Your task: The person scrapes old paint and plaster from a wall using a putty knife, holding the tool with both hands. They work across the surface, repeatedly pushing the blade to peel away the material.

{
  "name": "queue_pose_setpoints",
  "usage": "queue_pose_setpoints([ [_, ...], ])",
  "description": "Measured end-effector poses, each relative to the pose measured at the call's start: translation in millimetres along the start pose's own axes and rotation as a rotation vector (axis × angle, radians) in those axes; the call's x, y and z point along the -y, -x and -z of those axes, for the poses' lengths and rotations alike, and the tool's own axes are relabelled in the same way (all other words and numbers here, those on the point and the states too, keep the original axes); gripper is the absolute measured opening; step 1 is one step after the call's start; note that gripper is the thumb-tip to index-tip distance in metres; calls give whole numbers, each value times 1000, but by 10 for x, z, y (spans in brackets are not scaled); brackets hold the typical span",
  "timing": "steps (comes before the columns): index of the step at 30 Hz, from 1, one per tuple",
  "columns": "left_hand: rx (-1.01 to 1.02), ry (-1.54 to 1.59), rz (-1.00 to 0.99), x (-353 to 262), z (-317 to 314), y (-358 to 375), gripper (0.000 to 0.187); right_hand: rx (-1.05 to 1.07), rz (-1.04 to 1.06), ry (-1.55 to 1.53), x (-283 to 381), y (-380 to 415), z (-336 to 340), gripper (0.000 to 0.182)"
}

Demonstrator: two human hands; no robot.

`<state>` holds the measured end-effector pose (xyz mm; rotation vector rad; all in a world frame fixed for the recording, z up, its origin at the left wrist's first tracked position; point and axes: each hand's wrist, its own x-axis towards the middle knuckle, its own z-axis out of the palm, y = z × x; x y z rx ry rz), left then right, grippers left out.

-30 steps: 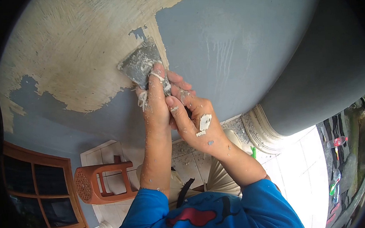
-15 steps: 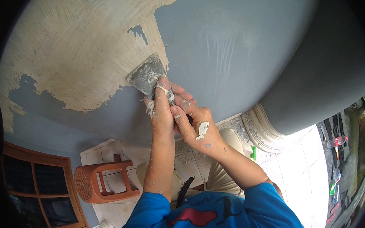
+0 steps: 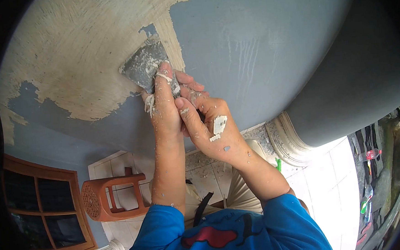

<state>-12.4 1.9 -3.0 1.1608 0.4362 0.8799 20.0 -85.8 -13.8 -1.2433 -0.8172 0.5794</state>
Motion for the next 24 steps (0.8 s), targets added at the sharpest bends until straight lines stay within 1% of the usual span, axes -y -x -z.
queue_pose_setpoints([
  [5, 17, -18, -38, -181, -87, -50, 42, 25, 52, -2, 144, -115, 20, 31],
  [7, 22, -26, -47, -186, -91, -28, 44, 21, 16, 7, 131, -49, 24, 31],
  [8, 45, -32, -24, -127, -38, -2, 44, 20, 1, 14, 112, -20, 29, 31],
  [11, 9, 14, -66, 72, 20, 20, 43, 22, -7, 9, -36, 32, 33, 32],
  [12, 1, 2, -72, 30, -3, 18, 42, 31, -6, 1, -37, 9, 43, 31],
  [15, 51, -3, -45, -87, -30, -81, 41, 24, 32, -6, 92, -91, 30, 30],
  [16, 33, -6, -33, -173, -79, -94, 42, 21, 27, 10, 135, -124, 28, 30],
  [19, 49, -45, -8, -164, -33, -83, 45, -7, 126, -23, 26, -114, -26, 30],
  [20, 52, -25, -50, -45, 23, -64, 44, -12, 89, 11, -66, -57, -14, 30],
  [23, 49, 3, 5, 248, 147, 42, 43, -32, -18, 76, -354, 119, 20, 30],
  [24, 28, 17, 29, 252, 134, 61, 42, -58, -4, 29, -379, 140, -2, 31],
])
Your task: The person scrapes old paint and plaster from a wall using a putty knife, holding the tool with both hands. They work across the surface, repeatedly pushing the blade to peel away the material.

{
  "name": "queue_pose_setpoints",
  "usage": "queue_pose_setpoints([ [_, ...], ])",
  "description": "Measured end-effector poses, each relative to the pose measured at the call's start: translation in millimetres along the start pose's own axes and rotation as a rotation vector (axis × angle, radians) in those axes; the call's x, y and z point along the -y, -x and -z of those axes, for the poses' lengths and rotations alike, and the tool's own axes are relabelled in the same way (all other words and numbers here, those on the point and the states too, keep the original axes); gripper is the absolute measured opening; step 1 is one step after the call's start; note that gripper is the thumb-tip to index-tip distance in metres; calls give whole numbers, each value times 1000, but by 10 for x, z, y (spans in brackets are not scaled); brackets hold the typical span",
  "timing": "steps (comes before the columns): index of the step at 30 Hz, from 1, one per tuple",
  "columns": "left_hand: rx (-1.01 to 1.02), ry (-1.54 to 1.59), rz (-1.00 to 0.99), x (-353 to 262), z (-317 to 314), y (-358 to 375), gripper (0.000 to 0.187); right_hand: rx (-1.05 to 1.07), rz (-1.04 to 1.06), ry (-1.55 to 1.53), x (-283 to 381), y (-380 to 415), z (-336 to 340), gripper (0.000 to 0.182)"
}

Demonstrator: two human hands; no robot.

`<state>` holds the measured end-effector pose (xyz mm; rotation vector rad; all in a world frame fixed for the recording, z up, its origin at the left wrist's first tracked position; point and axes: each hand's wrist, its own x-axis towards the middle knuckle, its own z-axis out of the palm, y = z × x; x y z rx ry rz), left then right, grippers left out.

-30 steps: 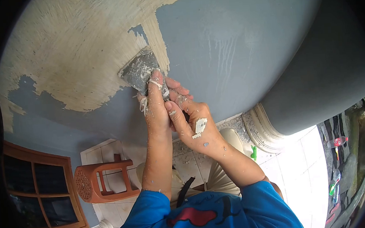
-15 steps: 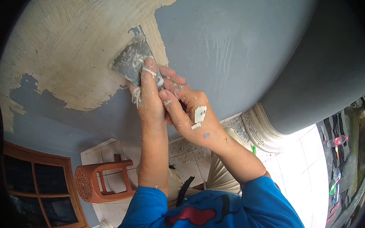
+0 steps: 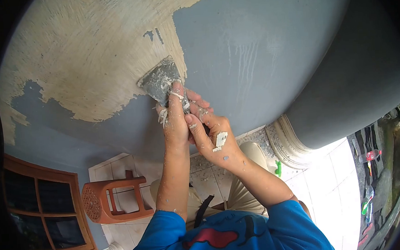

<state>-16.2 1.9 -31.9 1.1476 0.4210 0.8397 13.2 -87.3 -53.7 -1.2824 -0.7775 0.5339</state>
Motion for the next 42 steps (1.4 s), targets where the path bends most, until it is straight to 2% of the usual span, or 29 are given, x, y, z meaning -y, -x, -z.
queue_pose_setpoints([
  [3, 1, -23, 21, -145, -51, -47, 42, -8, 71, -2, 96, -96, -19, 31],
  [6, -31, -8, 4, -348, -179, -91, 42, 26, 36, -25, 372, -176, -23, 32],
  [9, 33, -18, -45, -237, -93, -36, 41, 23, -23, -3, 315, -75, -4, 31],
  [12, 1, -10, -28, -136, -73, -1, 41, 8, -8, 26, 193, -23, -4, 32],
  [15, 19, -26, 16, -283, -123, -108, 42, 2, 78, 13, 323, -169, -16, 31],
  [19, -5, 3, -33, -458, -250, -123, 44, 59, 80, 20, 543, -234, 20, 29],
  [25, -52, 66, 28, -88, -54, 18, 42, 40, 40, 121, 169, -46, 17, 29],
  [32, -27, 43, -24, -391, -166, -98, 45, 37, 131, 88, 472, -245, -41, 30],
  [35, -26, 25, -4, -279, -122, -14, 45, 34, 28, 76, 395, -99, -16, 29],
  [38, -19, 27, 42, -227, -89, -12, 44, -7, 38, 56, 274, -52, -46, 29],
  [42, -56, 81, 27, -423, -177, -82, 43, -16, 140, 186, 353, -197, -67, 29],
])
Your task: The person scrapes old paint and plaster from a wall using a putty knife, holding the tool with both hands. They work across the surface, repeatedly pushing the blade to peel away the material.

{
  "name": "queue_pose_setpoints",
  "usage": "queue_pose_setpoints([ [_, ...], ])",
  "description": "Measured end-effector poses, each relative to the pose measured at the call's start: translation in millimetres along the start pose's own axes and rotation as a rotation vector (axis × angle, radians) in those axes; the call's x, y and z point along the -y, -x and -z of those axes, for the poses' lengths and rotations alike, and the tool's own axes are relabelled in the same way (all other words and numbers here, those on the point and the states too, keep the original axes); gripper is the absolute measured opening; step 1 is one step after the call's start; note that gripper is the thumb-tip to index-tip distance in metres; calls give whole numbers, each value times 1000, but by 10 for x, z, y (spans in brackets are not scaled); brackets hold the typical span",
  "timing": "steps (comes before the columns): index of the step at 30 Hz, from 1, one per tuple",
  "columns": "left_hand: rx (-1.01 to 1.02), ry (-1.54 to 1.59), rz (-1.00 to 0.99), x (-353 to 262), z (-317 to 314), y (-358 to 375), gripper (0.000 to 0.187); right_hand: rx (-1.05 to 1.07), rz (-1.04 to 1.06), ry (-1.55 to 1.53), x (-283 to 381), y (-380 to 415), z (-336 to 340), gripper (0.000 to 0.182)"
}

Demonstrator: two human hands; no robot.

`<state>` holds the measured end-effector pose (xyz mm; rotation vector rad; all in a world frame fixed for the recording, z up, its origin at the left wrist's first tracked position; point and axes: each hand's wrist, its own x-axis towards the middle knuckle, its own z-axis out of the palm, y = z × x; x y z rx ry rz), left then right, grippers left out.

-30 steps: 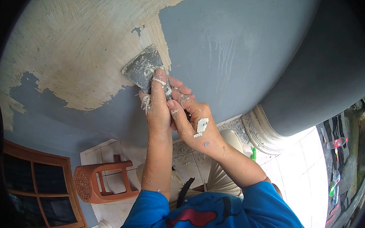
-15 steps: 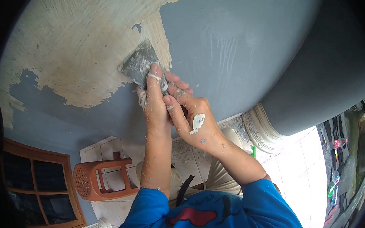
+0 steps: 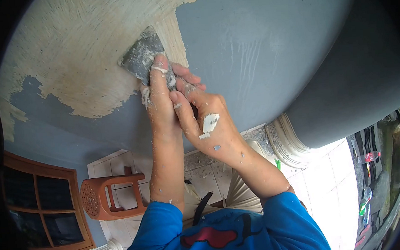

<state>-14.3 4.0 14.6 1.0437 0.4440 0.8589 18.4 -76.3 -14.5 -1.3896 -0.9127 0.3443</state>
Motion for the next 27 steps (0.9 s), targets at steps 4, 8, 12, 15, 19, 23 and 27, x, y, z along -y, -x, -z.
queue_pose_setpoints([
  [4, 23, 5, -43, -17, 13, 10, 44, 23, -3, -5, 84, -3, 20, 29],
  [8, 11, -38, -51, 129, 87, 33, 46, 0, -15, -82, -41, 94, -19, 28],
  [12, 30, -55, -69, 8, 28, -73, 47, 19, 40, -56, 68, -86, -5, 27],
  [15, 91, -83, -94, 50, 87, -86, 44, 63, 42, -185, -30, -76, -9, 24],
  [19, 124, -178, -19, 519, 326, 36, 39, 132, -179, -257, -373, 248, 78, 24],
  [23, 92, -194, 37, 797, 332, 148, 39, 99, -233, -311, -660, 426, 133, 27],
  [27, 72, -202, 48, 894, 263, 151, 37, 82, -240, -300, -767, 449, 224, 31],
])
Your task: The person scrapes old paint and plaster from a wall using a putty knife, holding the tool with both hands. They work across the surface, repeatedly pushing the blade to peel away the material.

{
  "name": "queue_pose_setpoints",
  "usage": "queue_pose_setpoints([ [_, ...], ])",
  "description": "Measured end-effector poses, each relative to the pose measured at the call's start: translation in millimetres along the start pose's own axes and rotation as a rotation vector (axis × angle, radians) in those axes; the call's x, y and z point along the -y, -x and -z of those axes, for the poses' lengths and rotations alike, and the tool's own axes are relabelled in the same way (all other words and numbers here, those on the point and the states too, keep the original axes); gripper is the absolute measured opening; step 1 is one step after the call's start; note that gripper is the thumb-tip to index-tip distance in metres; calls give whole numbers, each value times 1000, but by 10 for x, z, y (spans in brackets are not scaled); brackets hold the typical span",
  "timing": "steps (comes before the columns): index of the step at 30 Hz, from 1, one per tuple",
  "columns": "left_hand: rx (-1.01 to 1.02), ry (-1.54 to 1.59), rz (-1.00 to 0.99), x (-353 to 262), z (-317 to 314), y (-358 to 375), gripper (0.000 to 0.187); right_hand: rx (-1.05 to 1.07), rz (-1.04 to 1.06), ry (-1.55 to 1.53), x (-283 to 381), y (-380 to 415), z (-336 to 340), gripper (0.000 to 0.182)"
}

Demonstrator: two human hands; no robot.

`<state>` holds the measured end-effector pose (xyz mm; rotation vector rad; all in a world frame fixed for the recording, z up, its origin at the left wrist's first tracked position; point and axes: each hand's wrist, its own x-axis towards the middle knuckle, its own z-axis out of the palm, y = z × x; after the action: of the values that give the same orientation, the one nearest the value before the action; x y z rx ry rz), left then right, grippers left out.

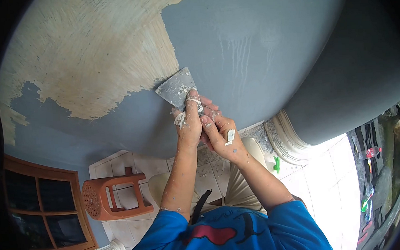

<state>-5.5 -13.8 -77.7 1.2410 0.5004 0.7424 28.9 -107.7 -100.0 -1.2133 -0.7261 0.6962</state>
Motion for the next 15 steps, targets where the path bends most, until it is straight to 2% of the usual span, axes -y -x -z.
queue_pose_setpoints([
  [6, -68, 35, -29, 137, -67, -12, 38, -30, -47, -15, -55, -24, 79, 34],
  [9, -107, 46, 38, 90, -100, 7, 37, -39, -31, 4, -75, -35, 82, 33],
  [13, -84, 42, -24, 154, -64, -58, 37, -38, 45, -36, -151, -86, 67, 32],
  [15, -48, 5, -47, 122, -52, -70, 39, -40, -16, -24, -56, -102, 67, 32],
])
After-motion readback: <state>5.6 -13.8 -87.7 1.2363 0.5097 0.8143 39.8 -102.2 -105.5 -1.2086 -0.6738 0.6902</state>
